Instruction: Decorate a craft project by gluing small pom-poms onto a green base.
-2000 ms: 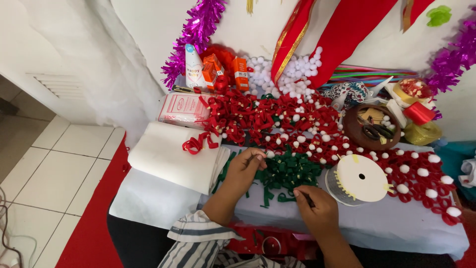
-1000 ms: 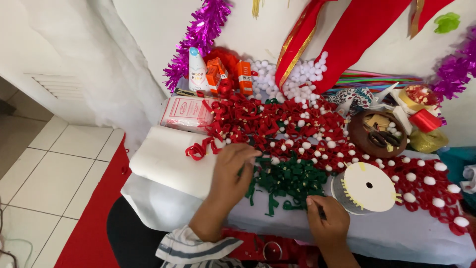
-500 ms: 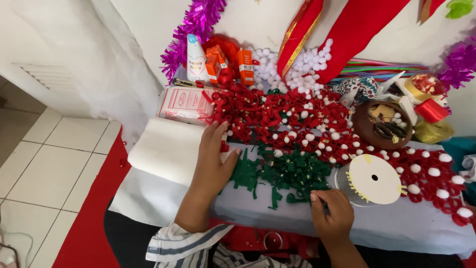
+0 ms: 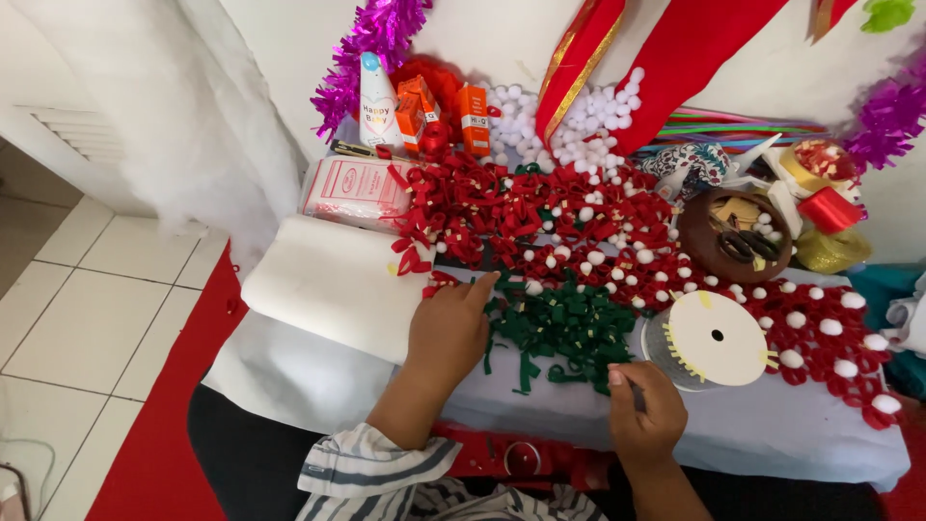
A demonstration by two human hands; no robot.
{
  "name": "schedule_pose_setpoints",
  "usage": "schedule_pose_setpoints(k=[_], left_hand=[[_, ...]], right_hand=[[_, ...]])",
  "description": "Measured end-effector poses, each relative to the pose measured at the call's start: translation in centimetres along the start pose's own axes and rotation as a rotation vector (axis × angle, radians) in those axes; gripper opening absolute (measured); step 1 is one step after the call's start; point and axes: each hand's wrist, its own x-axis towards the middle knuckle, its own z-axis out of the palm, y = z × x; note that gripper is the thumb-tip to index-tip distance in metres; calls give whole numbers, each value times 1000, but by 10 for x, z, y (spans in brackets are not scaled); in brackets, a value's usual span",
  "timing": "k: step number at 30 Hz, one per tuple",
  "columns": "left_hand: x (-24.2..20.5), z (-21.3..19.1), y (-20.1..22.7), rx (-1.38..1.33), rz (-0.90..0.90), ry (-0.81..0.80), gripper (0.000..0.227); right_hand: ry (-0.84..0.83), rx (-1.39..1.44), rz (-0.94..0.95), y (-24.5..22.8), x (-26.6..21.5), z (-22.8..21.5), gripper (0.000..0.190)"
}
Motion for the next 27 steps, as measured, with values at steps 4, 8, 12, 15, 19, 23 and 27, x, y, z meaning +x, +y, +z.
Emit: schedule_pose_setpoints(k=[4, 8, 12, 15, 19, 23, 27], left_hand=[[0, 3, -4, 15, -39, 94, 57], [1, -16, 5, -112, -141, 42, 52], [-2, -30, 19, -407, 16, 207, 44], [-5, -20, 21, -418, 49, 246, 55], [-4, -11, 15, -411, 26, 272, 61], [-6, -18, 15, -528, 1, 293, 56], [-7, -32, 23, -720, -105, 227, 46]], right_hand=[[9, 17, 3, -5, 3, -1, 21], [-52, 1, 9, -8, 7, -3, 20], [-101, -41, -33, -3, 9, 0, 19], [-238, -158, 43, 8, 7, 2, 25], [-221, -134, -15, 6, 9, 4, 19], [-238, -147, -30, 2, 12, 4, 28], [-255, -187, -42, 3, 11, 6, 26]])
